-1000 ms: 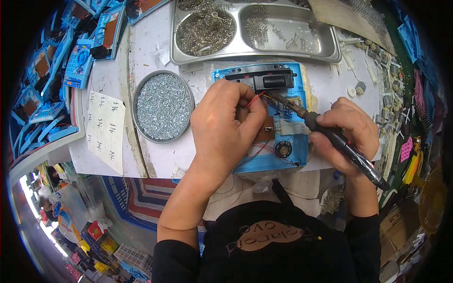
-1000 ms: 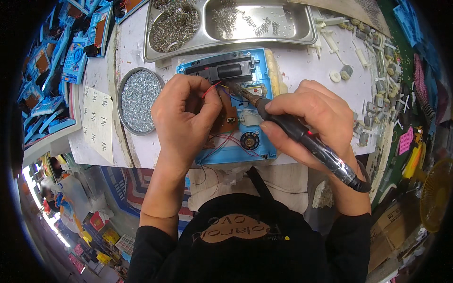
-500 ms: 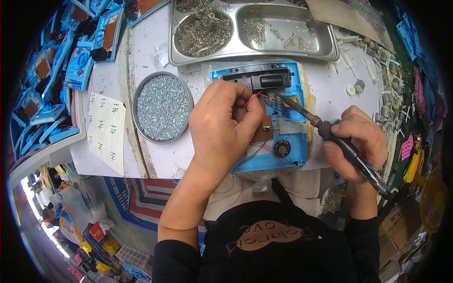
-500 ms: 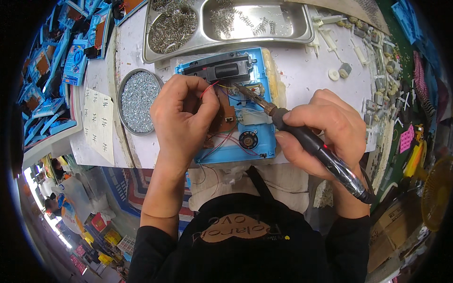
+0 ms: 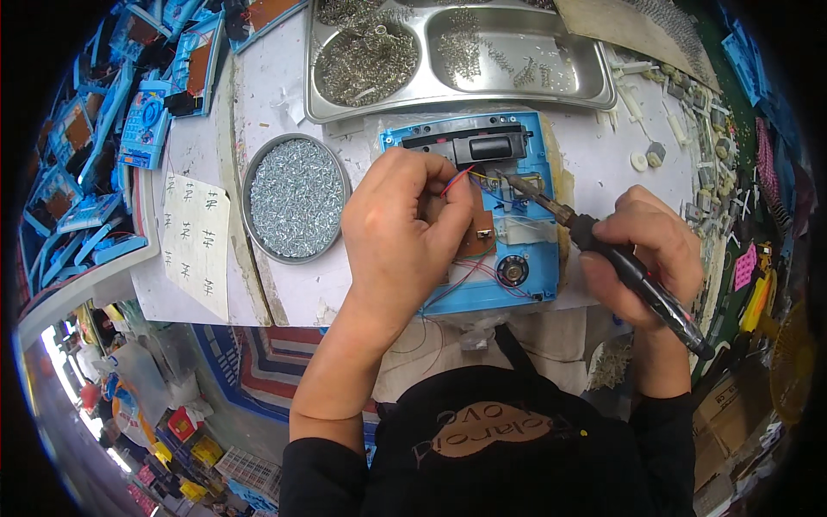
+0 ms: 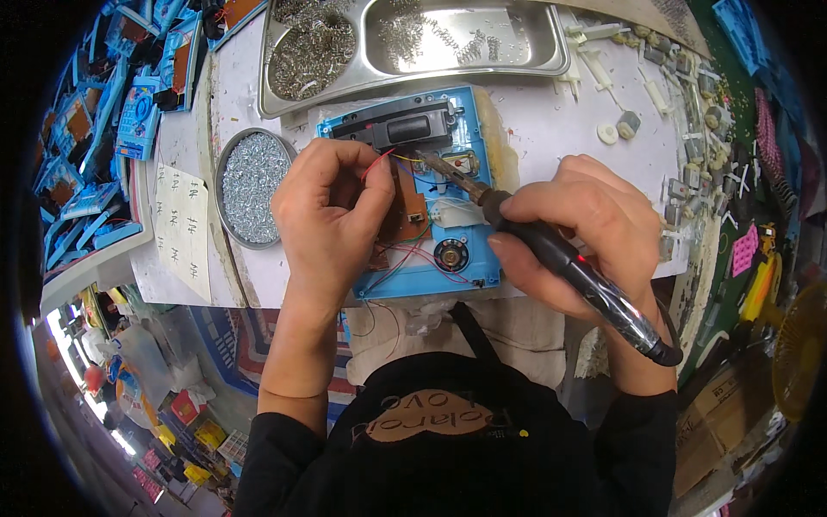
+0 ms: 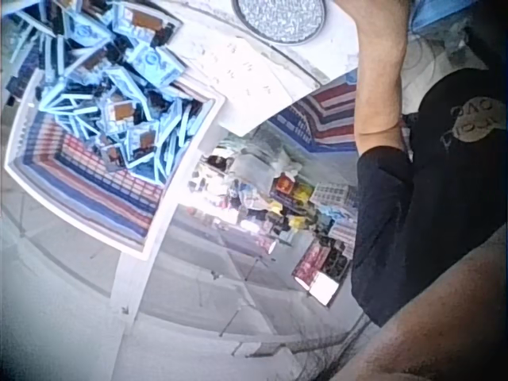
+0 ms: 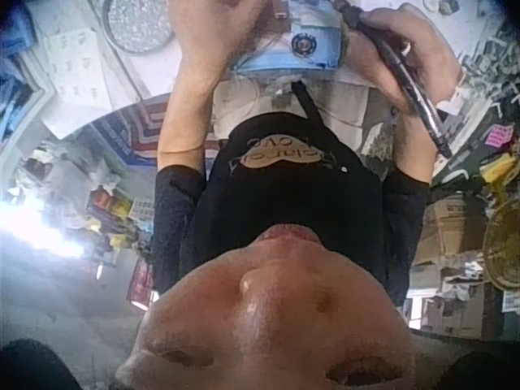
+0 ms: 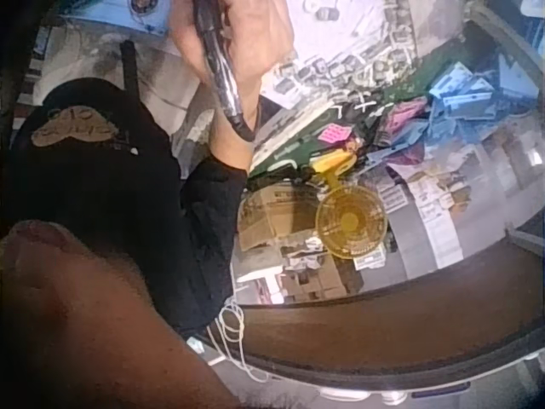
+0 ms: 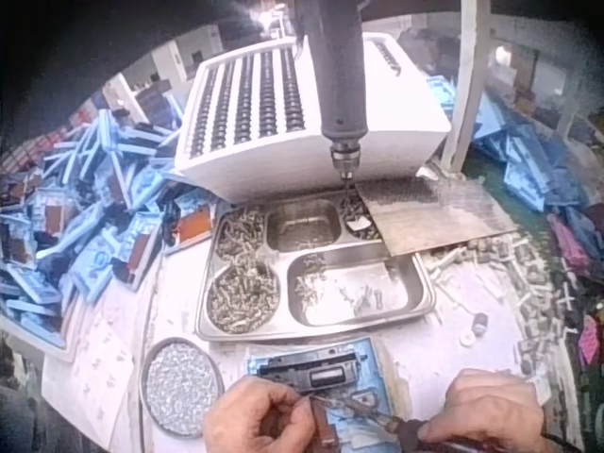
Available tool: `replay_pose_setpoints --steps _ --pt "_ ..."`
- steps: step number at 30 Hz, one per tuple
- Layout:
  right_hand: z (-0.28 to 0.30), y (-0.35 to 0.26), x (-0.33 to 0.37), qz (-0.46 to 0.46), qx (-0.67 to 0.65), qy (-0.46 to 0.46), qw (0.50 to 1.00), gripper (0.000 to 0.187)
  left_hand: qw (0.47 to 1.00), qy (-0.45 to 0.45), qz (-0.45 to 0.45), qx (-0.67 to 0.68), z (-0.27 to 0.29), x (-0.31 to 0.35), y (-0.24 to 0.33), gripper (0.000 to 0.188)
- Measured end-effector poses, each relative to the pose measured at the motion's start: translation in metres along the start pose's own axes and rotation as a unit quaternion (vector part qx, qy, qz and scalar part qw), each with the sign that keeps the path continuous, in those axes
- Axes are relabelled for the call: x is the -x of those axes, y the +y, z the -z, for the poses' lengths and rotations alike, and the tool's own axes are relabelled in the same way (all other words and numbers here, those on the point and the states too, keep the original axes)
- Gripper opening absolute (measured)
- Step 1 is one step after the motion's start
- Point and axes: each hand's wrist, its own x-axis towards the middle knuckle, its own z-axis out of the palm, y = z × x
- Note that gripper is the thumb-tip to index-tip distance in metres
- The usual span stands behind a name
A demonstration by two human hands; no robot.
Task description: Assembling or repairing a small blue electronic toy component using a soldering iron and an electric screwdriver.
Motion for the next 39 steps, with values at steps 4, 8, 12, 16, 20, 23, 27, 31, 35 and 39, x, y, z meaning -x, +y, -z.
replay_pose_setpoints --steps 4,8,12,16,20,23,27,31,35,39 --pt "-0.004 0.000 -0.005 0.000 0.013 -0.012 1.000 0.034 1.000 -0.001 -0.001 -0.002 0.000 0.000 0.000 0.012" --pt "-0.007 0.001 -0.007 -0.005 0.018 -0.014 1.000 0.033 1.000 -0.001 -0.003 -0.006 0.000 -0.001 0.000 0.012" --pt "-0.009 0.001 -0.008 -0.004 0.023 -0.018 1.000 0.032 1.000 0.001 -0.009 -0.012 0.001 -0.001 -0.001 0.012" --pt "-0.009 0.000 -0.009 -0.004 0.023 -0.021 1.000 0.031 1.000 0.003 -0.008 -0.007 0.000 -0.001 0.000 0.012" --pt "-0.007 0.000 -0.009 0.003 0.022 -0.021 1.000 0.031 1.000 0.001 -0.005 0.001 -0.001 0.000 -0.001 0.013" --pt "-0.004 -0.001 -0.008 0.009 0.017 -0.014 1.000 0.031 1.000 0.003 -0.010 -0.006 -0.001 -0.001 -0.001 0.014" --pt "0.000 -0.002 -0.003 0.011 0.016 -0.009 1.000 0.031 1.000 0.000 -0.011 -0.014 0.000 0.000 -0.001 0.015" --pt "0.003 -0.001 0.000 0.016 0.005 0.008 1.000 0.032 1.000 0.008 -0.016 0.004 0.000 0.000 -0.001 0.015" --pt "0.004 -0.002 0.002 0.005 -0.001 0.018 1.000 0.031 0.998 0.042 -0.041 0.022 -0.002 0.001 -0.004 0.014" --pt "0.004 -0.001 0.004 0.003 -0.004 0.025 1.000 0.031 0.998 0.048 -0.032 0.034 -0.003 0.003 -0.004 0.013"
